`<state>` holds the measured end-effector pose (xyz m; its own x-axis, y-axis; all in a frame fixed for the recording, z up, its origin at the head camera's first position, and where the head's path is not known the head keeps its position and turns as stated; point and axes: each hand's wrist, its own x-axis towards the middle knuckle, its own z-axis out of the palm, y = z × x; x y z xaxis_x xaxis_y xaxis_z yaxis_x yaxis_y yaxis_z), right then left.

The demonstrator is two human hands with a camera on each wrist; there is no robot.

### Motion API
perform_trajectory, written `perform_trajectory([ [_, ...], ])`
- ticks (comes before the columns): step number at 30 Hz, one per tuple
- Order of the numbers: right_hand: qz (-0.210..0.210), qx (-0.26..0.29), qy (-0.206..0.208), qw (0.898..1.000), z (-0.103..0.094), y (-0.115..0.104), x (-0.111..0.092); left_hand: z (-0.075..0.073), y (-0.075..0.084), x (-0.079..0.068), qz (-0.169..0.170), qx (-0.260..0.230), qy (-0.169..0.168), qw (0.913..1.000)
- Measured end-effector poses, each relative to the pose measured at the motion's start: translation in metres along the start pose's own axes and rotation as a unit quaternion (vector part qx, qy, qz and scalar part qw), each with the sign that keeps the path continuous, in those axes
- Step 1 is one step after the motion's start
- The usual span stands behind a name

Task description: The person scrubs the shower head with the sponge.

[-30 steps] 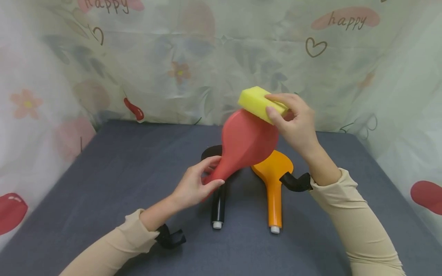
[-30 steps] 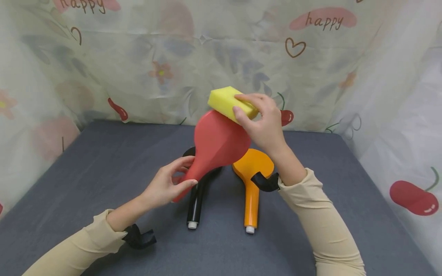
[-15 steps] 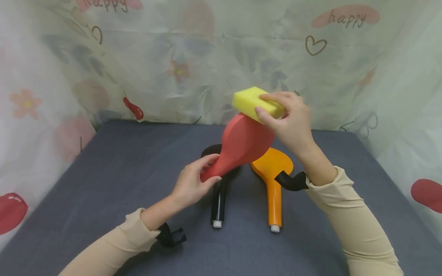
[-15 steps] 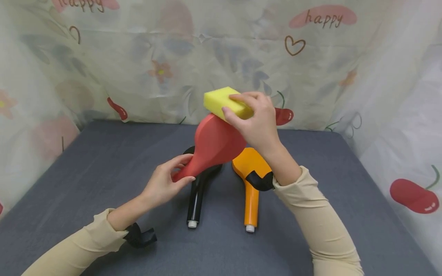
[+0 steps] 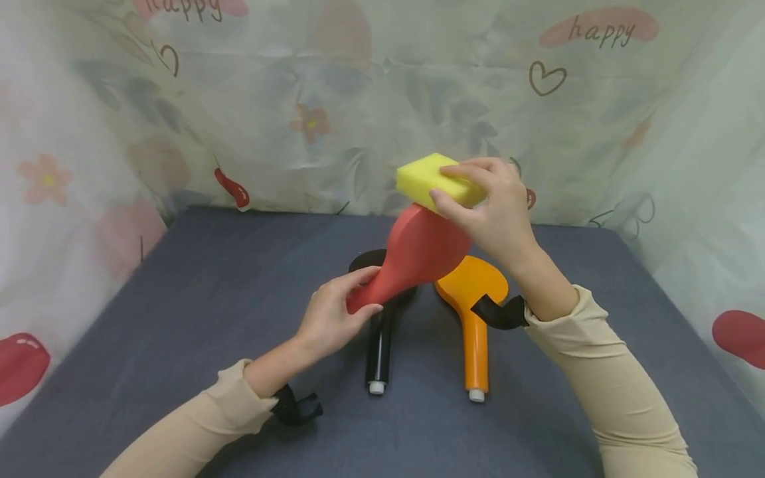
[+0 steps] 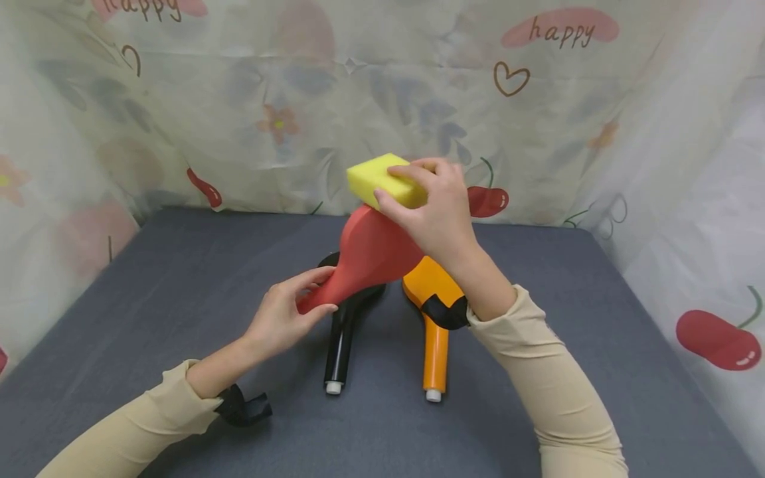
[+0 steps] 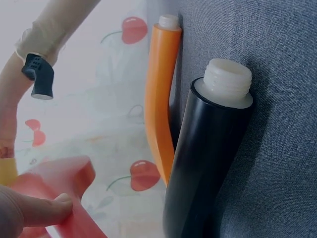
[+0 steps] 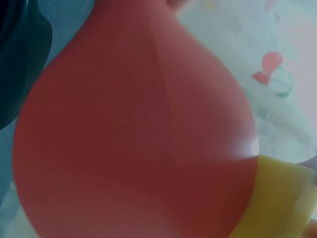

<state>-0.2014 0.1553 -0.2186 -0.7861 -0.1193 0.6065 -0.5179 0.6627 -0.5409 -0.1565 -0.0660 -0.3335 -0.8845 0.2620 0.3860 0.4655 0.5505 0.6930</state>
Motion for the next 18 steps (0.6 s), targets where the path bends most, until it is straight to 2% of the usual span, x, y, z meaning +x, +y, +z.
perform_trajectory([
  [4, -0.052, -0.021, -0.008, 0.998, 0.007, -0.008, -0.007, 0.002, 0.001, 0.0, 0.009, 0.022, 0.009, 0.9997],
  [8, -0.127, -0.07, -0.011, 0.989, 0.014, -0.015, -0.014, 0.002, 0.001, -0.001, 0.014, 0.036, 0.016, 0.9991],
  [10, -0.149, -0.09, -0.01, 0.985, 0.016, -0.017, -0.016, 0.002, 0.001, -0.001, 0.015, 0.04, 0.018, 0.9989],
  [18, -0.15, -0.12, 0.014, 0.981, 0.014, -0.018, -0.012, 0.003, 0.0, -0.002, 0.015, 0.044, 0.024, 0.9986],
])
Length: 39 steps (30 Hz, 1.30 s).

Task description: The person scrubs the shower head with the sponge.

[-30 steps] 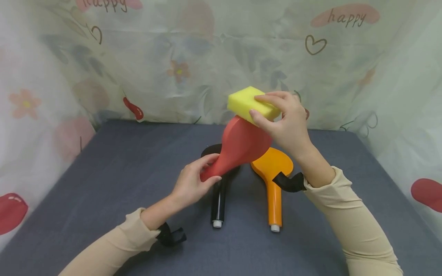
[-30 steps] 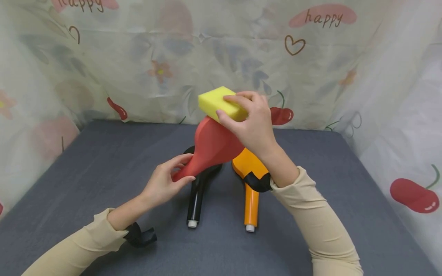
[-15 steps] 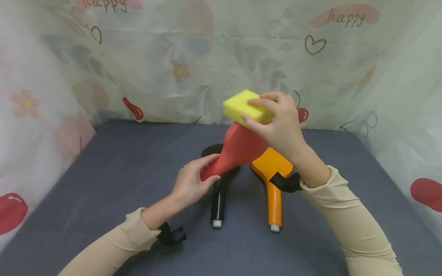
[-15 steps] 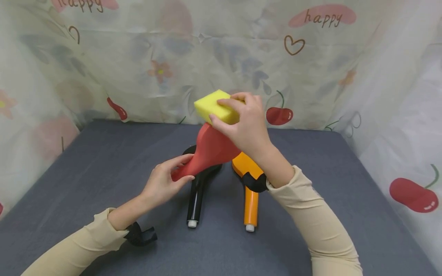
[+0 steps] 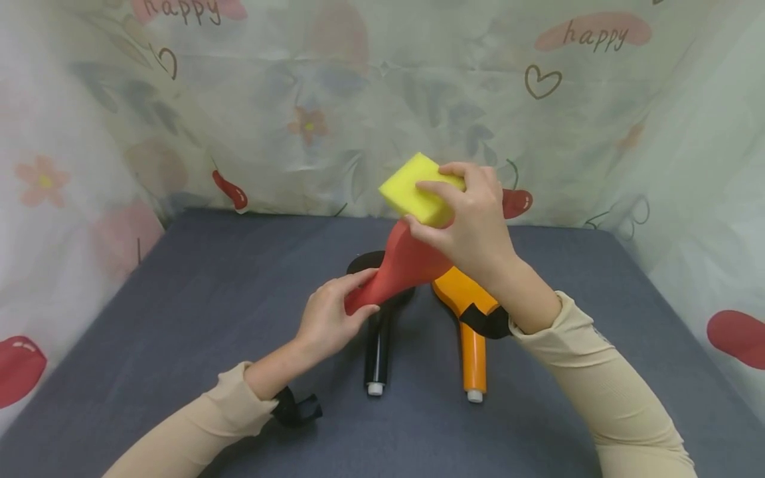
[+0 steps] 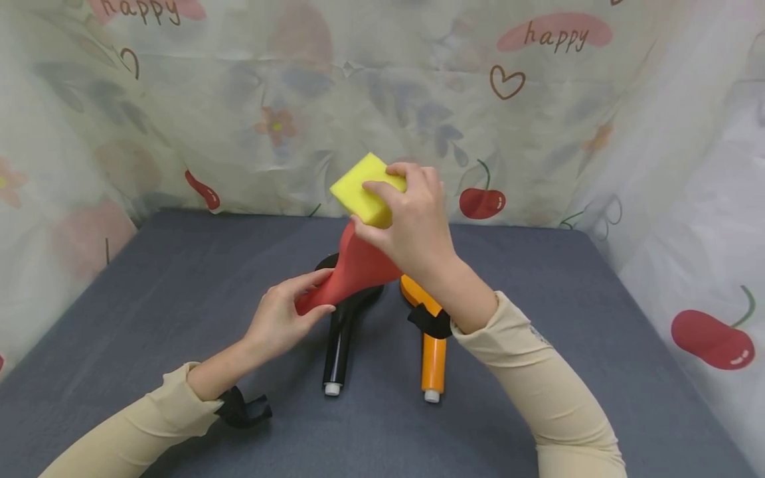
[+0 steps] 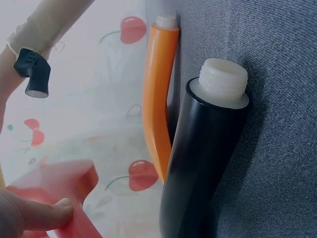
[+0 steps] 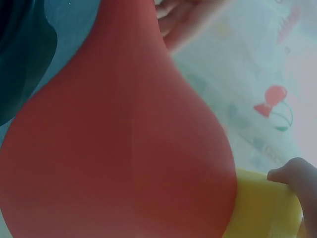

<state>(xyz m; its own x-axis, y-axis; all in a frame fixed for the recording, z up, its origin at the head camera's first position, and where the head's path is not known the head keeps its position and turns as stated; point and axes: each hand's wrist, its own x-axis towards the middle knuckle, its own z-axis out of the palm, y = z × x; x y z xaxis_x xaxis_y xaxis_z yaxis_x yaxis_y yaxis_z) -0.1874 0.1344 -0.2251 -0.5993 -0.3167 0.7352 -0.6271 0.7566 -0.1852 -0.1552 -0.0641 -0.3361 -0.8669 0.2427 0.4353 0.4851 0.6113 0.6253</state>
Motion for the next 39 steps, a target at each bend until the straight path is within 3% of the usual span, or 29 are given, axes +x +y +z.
perform_trajectory([
  [10, -0.109, -0.06, 0.006, 0.992, 0.016, -0.012, -0.017, 0.001, -0.003, 0.0, 0.003, 0.006, 0.0, 1.0],
  [18, -0.207, -0.12, 0.013, 0.971, 0.033, -0.019, -0.032, 0.003, -0.003, 0.0, -0.01, 0.013, -0.003, 0.9999],
  [22, -0.231, -0.137, 0.01, 0.963, 0.037, -0.02, -0.038, 0.003, -0.003, 0.0, -0.016, 0.008, -0.007, 0.9998],
  [27, -0.223, -0.118, 0.017, 0.967, 0.036, -0.016, -0.035, 0.003, -0.003, 0.0, -0.017, -0.004, -0.012, 0.9998],
  [31, -0.194, -0.095, 0.029, 0.976, 0.028, -0.009, -0.029, 0.002, -0.002, 0.0, -0.008, -0.018, -0.015, 0.9997],
  [39, -0.046, -0.022, 0.011, 0.999, 0.009, 0.016, -0.017, 0.001, -0.002, -0.003, -0.013, -0.048, -0.028, 0.9984],
])
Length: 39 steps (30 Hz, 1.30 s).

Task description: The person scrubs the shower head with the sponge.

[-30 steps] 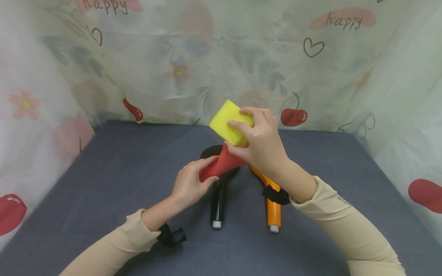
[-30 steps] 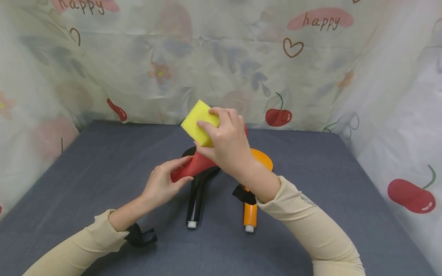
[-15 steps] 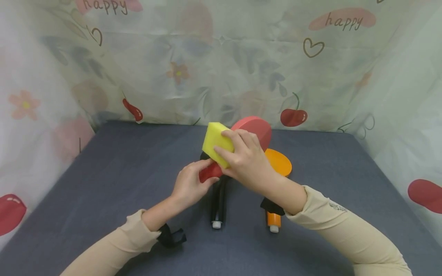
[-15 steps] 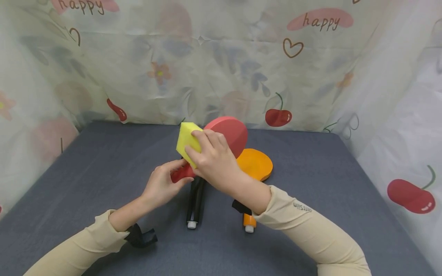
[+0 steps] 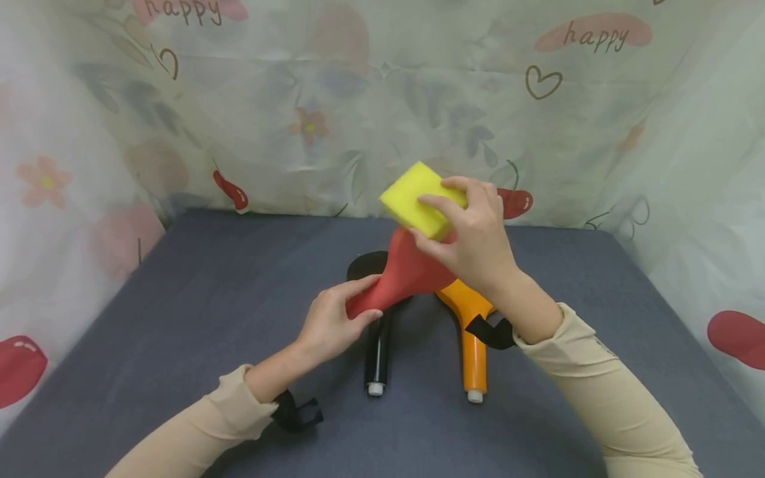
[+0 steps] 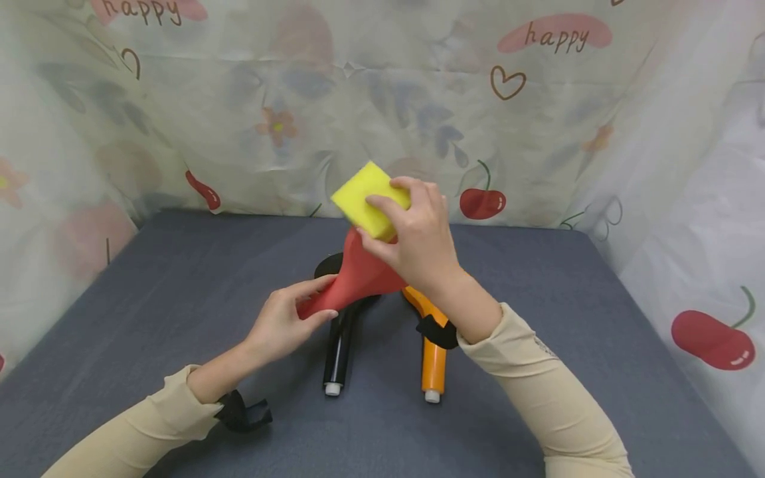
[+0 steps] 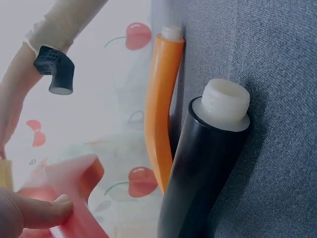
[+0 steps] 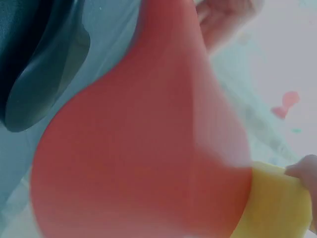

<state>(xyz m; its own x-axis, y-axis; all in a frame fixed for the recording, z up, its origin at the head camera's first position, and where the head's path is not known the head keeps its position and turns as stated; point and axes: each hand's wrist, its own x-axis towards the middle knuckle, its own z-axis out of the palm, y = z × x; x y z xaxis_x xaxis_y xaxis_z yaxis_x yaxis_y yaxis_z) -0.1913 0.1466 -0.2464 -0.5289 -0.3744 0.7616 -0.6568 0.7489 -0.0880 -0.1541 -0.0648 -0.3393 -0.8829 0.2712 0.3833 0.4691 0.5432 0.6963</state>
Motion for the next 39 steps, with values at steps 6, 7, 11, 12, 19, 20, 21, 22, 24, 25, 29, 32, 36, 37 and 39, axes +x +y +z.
perform_trajectory([
  [6, 0.118, 0.092, 0.017, 0.989, -0.005, 0.025, -0.005, -0.001, -0.004, 0.001, -0.019, -0.077, -0.022, 0.9966],
  [7, 0.133, 0.104, 0.018, 0.986, -0.006, 0.028, -0.007, -0.002, -0.005, 0.002, -0.022, -0.092, -0.026, 0.9952],
  [11, 0.173, 0.124, 0.009, 0.977, -0.006, 0.035, -0.014, -0.005, -0.005, 0.004, -0.032, -0.153, -0.043, 0.9868],
  [12, 0.177, 0.125, 0.006, 0.976, -0.006, 0.036, -0.016, -0.006, -0.004, 0.004, -0.038, -0.167, -0.047, 0.9841],
  [19, 0.181, 0.136, 0.002, 0.974, -0.004, 0.039, -0.024, -0.01, -0.001, 0.007, -0.099, -0.243, -0.063, 0.9628],
  [20, 0.18, 0.138, 0.001, 0.974, -0.004, 0.038, -0.026, -0.01, -0.001, 0.007, -0.108, -0.252, -0.064, 0.9596],
  [21, 0.179, 0.14, 0.001, 0.974, -0.003, 0.038, -0.027, -0.009, -0.001, 0.007, -0.115, -0.262, -0.065, 0.956],
  [22, 0.177, 0.143, 0.001, 0.974, -0.003, 0.037, -0.028, -0.008, -0.002, 0.007, -0.121, -0.27, -0.065, 0.9529],
  [24, 0.172, 0.15, 0.001, 0.974, -0.001, 0.036, -0.031, -0.007, -0.003, 0.007, -0.131, -0.292, -0.064, 0.9451],
  [25, 0.168, 0.154, 0.002, 0.974, 0.0, 0.035, -0.033, -0.006, -0.003, 0.007, -0.137, -0.306, -0.064, 0.9401],
  [29, 0.157, 0.176, 0.006, 0.972, 0.003, 0.03, -0.038, -0.005, -0.005, 0.008, -0.157, -0.349, -0.067, 0.9213],
  [32, 0.151, 0.201, 0.003, 0.968, 0.006, 0.027, -0.042, -0.006, -0.006, 0.008, -0.16, -0.384, -0.072, 0.9064],
  [36, 0.153, 0.25, 0.01, 0.956, 0.011, 0.023, -0.046, -0.006, -0.007, 0.009, -0.147, -0.423, -0.081, 0.8902],
  [37, 0.153, 0.263, 0.016, 0.952, 0.013, 0.022, -0.046, -0.006, -0.007, 0.009, -0.145, -0.432, -0.086, 0.886],
  [39, 0.148, 0.296, 0.032, 0.943, 0.016, 0.021, -0.047, -0.006, -0.008, 0.008, -0.146, -0.446, -0.096, 0.8776],
])
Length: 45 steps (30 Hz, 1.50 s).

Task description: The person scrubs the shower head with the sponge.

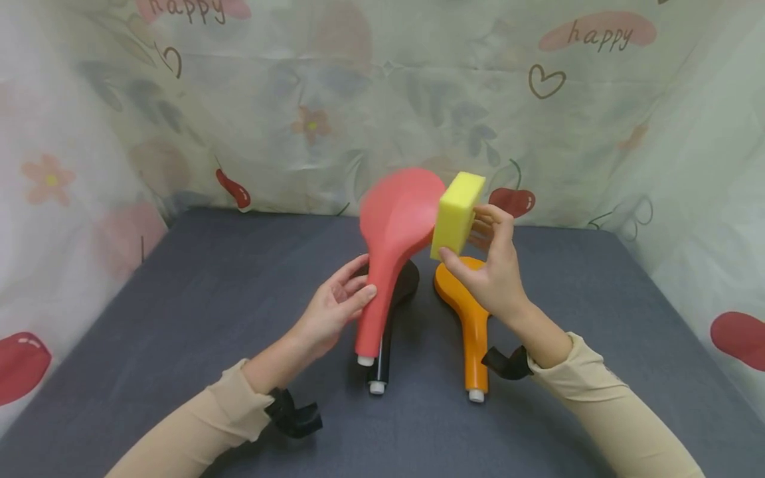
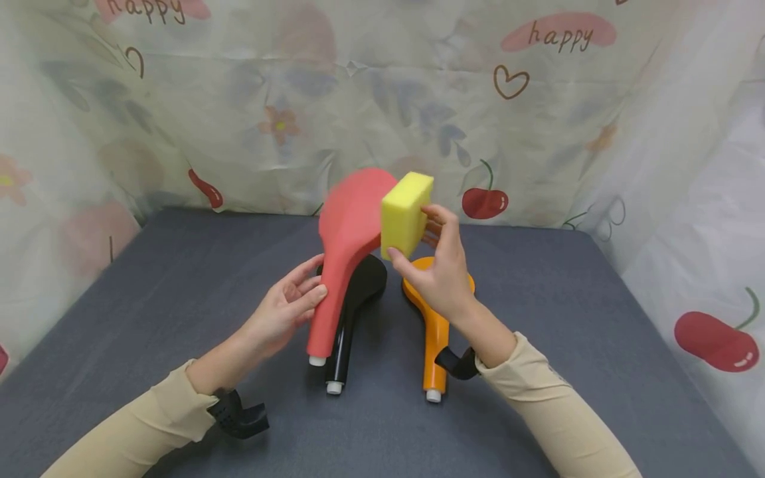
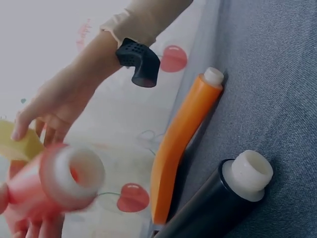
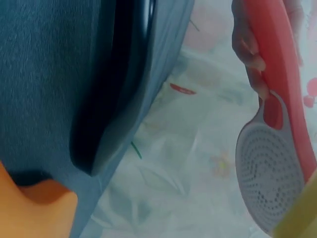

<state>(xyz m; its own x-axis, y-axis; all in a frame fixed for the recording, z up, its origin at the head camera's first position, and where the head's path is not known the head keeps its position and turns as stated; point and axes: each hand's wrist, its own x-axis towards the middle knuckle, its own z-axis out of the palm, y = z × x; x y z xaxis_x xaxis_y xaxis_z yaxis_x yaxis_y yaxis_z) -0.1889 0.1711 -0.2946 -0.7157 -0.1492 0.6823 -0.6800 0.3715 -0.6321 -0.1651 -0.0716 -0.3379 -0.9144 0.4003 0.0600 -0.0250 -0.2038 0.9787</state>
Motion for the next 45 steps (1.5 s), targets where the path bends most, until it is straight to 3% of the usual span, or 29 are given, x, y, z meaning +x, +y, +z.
perform_trajectory([
  [9, -0.076, 0.143, 0.025, 0.986, 0.008, 0.001, -0.001, 0.0, -0.001, -0.002, -0.018, -0.051, -0.073, 0.9959],
  [22, -0.149, 0.16, 0.024, 0.975, 0.015, -0.002, 0.001, 0.007, -0.002, -0.001, -0.029, 0.042, -0.047, 0.9976],
  [30, -0.184, 0.093, -0.004, 0.978, 0.021, -0.007, 0.0, 0.009, -0.006, -0.001, -0.043, 0.06, -0.056, 0.9957],
  [37, -0.169, 0.02, 0.018, 0.985, 0.025, -0.008, 0.002, 0.009, -0.007, -0.002, -0.065, 0.088, -0.063, 0.992],
  [41, -0.167, -0.008, 0.003, 0.986, 0.026, -0.009, 0.003, 0.009, -0.008, -0.002, -0.081, 0.099, -0.068, 0.9894],
  [45, -0.161, -0.04, -0.025, 0.986, 0.028, -0.012, 0.003, 0.009, -0.01, -0.002, -0.075, 0.101, -0.068, 0.9897],
])
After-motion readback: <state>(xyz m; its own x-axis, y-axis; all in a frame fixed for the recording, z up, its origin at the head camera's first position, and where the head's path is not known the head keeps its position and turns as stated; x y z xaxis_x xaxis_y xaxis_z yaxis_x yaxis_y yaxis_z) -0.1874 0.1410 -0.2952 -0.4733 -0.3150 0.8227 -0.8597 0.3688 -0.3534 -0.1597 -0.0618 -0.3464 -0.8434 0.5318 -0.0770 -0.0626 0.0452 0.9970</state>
